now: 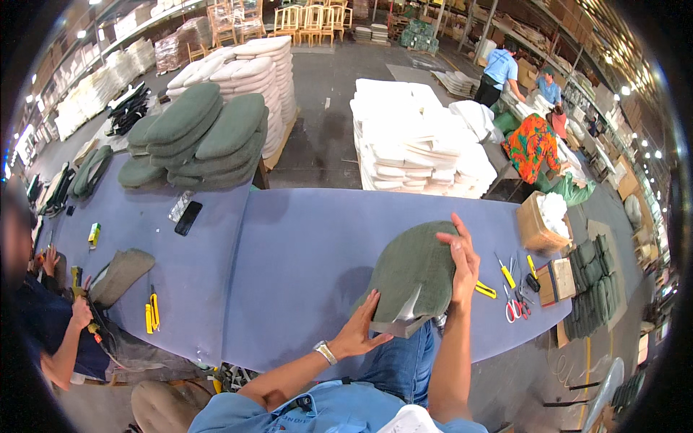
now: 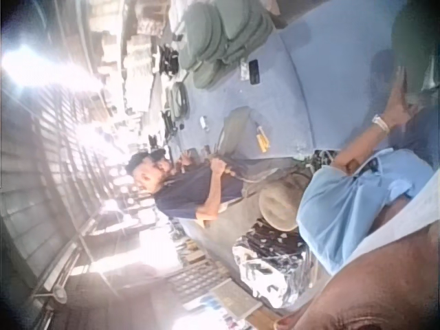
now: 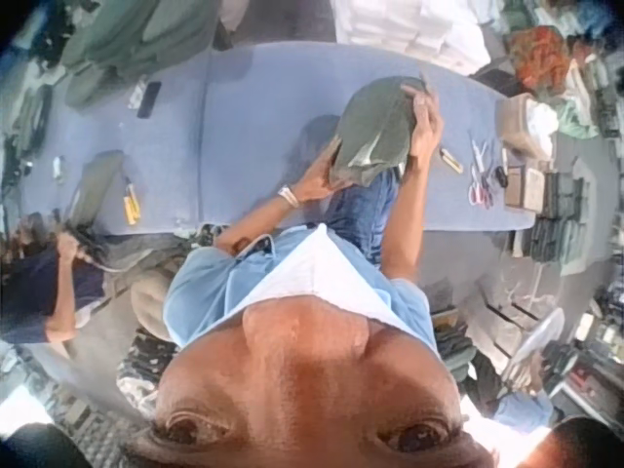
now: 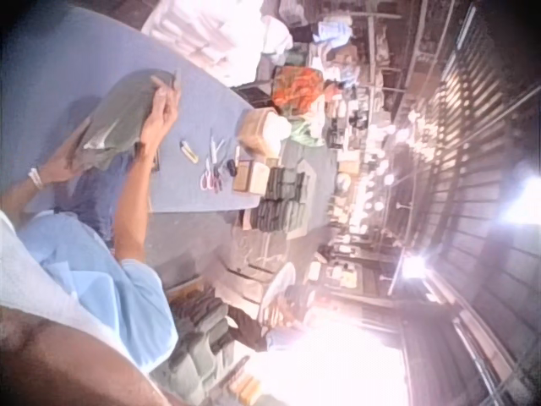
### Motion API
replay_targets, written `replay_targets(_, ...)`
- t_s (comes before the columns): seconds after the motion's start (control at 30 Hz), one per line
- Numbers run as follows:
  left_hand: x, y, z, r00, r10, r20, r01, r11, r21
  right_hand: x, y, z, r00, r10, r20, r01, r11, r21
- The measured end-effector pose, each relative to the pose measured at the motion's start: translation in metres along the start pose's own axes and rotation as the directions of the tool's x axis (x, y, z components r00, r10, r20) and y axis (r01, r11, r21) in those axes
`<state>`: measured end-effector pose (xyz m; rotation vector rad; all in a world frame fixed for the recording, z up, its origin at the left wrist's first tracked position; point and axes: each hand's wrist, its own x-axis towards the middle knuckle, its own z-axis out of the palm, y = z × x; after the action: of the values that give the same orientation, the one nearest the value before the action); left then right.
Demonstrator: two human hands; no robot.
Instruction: The person folds fabric over a cushion core and secures it using a staple gun. They trim excess fabric with a utility knife and place the finished cushion onto a stack. The process is repeated for multiple cushions.
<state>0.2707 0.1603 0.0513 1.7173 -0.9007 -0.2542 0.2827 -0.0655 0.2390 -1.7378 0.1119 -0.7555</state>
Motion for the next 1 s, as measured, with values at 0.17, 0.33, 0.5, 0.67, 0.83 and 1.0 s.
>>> replay_targets(0.17,0.037,0.04,-0.013,0.964,0.238,-0.117,-0.23,0.97,0.077,-0.016,-0.004,0.02,0.999,-0.039,-0.006,0.039,0.994,0.1)
replay_targets(0.33,0.052,0.106,-0.026,0.886,0.464,-0.001,-0.462,0.884,0.069,-0.016,0.004,0.006,0.993,-0.094,0.066,0.086,0.989,0.117)
replay_targets(0.5,0.104,0.126,-0.055,0.737,0.632,0.242,-0.675,0.707,0.209,-0.018,-0.002,0.008,0.992,-0.003,0.128,-0.015,0.991,0.133)
replay_targets(0.67,0.131,0.106,-0.046,0.796,0.605,0.023,-0.598,0.779,0.187,-0.05,0.048,0.022,0.972,0.157,0.177,-0.201,0.943,0.266)
replay_targets(0.83,0.116,0.109,-0.033,0.813,0.581,-0.046,-0.567,0.807,0.167,-0.153,0.114,0.014,0.923,0.28,0.264,-0.341,0.914,0.221)
replay_targets(1.0,0.077,0.072,-0.026,0.903,0.398,-0.162,-0.396,0.917,0.041,-0.157,0.079,0.01,0.879,0.212,0.426,-0.217,0.975,-0.037)
